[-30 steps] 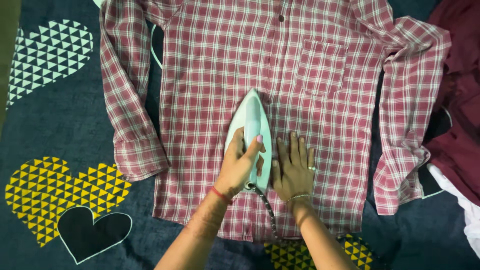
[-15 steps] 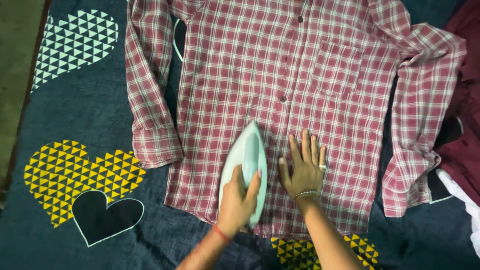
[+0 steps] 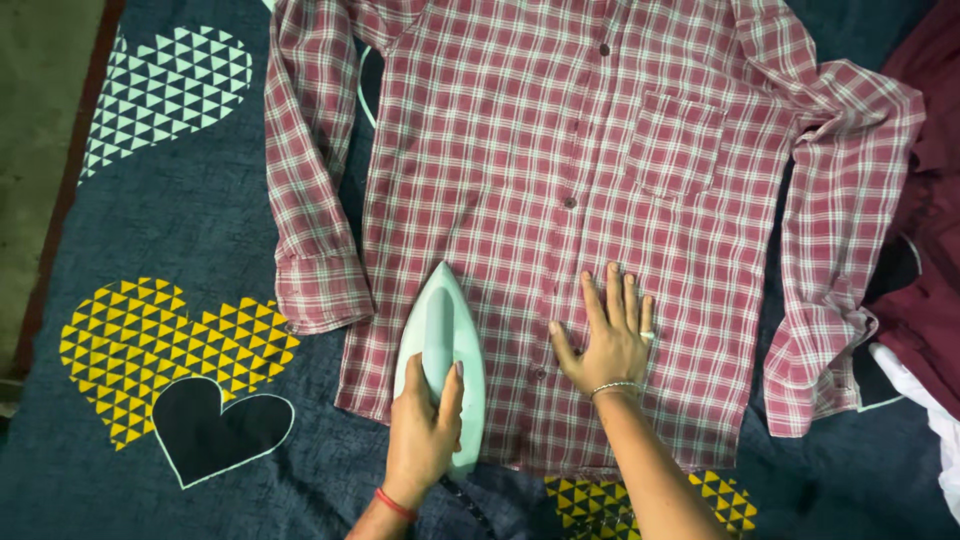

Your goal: The person irons a red and white checkered shirt laid out on a bed. They smooth the fabric, use a white iron to press the back, sleeves, and front, flip the shirt to iron the other side, and then fold it. A pile of other clothes is visible nearby.

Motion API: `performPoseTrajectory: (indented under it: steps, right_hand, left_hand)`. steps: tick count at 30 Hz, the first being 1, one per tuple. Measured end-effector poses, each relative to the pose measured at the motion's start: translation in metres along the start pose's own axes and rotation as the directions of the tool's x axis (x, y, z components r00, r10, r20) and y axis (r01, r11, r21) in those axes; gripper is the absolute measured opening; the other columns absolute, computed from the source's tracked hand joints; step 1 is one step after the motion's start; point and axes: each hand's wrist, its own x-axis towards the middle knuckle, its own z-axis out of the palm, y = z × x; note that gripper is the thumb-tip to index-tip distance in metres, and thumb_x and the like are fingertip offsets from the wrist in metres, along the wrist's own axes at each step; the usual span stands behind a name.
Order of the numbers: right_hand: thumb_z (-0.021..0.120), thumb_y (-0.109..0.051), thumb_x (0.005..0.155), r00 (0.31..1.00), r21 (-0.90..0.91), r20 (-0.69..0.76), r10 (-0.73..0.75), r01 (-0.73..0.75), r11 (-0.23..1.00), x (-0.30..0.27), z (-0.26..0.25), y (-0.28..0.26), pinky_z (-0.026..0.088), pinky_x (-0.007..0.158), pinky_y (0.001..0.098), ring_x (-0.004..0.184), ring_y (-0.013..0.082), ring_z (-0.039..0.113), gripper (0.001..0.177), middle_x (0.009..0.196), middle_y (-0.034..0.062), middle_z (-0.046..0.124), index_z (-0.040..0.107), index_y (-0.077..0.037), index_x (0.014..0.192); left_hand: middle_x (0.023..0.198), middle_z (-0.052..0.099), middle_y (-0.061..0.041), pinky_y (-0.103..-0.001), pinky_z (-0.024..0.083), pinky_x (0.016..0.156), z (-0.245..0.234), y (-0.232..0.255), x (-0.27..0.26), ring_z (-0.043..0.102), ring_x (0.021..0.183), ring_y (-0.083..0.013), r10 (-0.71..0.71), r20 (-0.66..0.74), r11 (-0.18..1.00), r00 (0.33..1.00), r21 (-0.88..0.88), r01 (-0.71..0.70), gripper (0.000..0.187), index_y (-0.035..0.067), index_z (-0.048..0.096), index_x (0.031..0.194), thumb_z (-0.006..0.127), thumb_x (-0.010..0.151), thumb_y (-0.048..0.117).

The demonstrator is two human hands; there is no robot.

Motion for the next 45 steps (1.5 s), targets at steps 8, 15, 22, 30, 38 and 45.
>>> performPoseTrajectory:
  steps: [8,15,22,30,38,45]
  right_hand:
    - [0.056,-0.063,0.091,1.000,0.017,-0.020,-0.003,0.003,1.000,0.001,0.002,0.002,0.011,0.128,0.0508,0.157,0.0323,0.023,0.081,0.169,0.0132,0.028,0.042,-0.021,0.158]
    - [0.057,-0.060,0.090,0.998,0.050,-0.069,-0.008,0.011,0.999,0.001,-0.003,-0.001,0.013,0.128,0.0514,0.156,0.0342,0.027,0.077,0.168,0.0139,0.033,0.047,-0.020,0.155]
    - [0.056,-0.061,0.091,0.997,0.050,-0.078,-0.017,0.021,0.999,-0.001,-0.003,-0.004,0.013,0.128,0.0518,0.155,0.0353,0.030,0.077,0.167,0.0149,0.035,0.047,-0.019,0.155]
    - [0.058,-0.058,0.088,0.999,-0.019,-0.039,-0.024,0.023,1.000,0.004,-0.012,-0.010,0.011,0.126,0.0529,0.154,0.0373,0.025,0.081,0.166,0.0173,0.032,0.042,-0.016,0.156]
    - [0.049,-0.047,0.105,0.897,-0.099,0.268,0.352,-0.338,0.936,0.072,-0.029,-0.030,0.038,0.120,0.0425,0.145,0.0312,0.045,0.046,0.150,0.0134,0.052,0.058,-0.016,0.139]
    - [0.035,-0.034,0.106,0.998,0.019,-0.060,-0.025,0.026,0.999,0.136,0.000,-0.007,0.013,0.126,0.0507,0.156,0.0364,0.020,0.062,0.167,0.0199,0.028,0.033,0.003,0.156]
  left_hand:
    - [0.055,0.064,-0.009,-0.034,0.048,0.036,-0.023,0.032,0.088,0.062,0.040,-0.0171,0.094,-0.086,0.993,0.992,0.083,-0.087,0.032,0.001,0.053,0.104,0.062,0.099,0.031]
    - [0.056,0.059,-0.008,-0.033,0.046,0.037,-0.049,0.007,0.052,0.058,0.041,-0.0155,0.048,-0.146,0.999,0.988,0.004,-0.048,0.030,0.002,0.053,0.100,0.064,0.098,0.029]
    - [0.053,0.061,-0.008,-0.034,0.046,0.035,-0.056,-0.005,0.013,0.057,0.037,-0.0162,-0.091,-0.195,0.995,0.977,-0.057,0.082,0.028,0.006,0.057,0.109,0.063,0.093,0.028]
    - [0.061,0.070,-0.014,-0.036,0.055,0.049,-0.053,0.029,0.116,0.073,0.051,-0.0235,0.207,-0.138,0.959,0.969,0.224,-0.173,0.050,-0.003,0.057,0.108,0.065,0.097,0.045]
    - [0.063,0.071,-0.016,-0.042,0.058,0.053,-0.010,0.019,0.064,0.073,0.052,-0.0270,0.045,0.058,0.978,0.997,0.201,-0.056,0.058,-0.004,0.056,0.113,0.057,0.093,0.051]
    - [0.061,0.069,-0.015,-0.041,0.057,0.055,0.027,0.051,0.103,0.072,0.052,-0.0269,0.030,0.263,0.955,0.964,0.277,-0.105,0.051,-0.002,0.055,0.103,0.054,0.097,0.049]
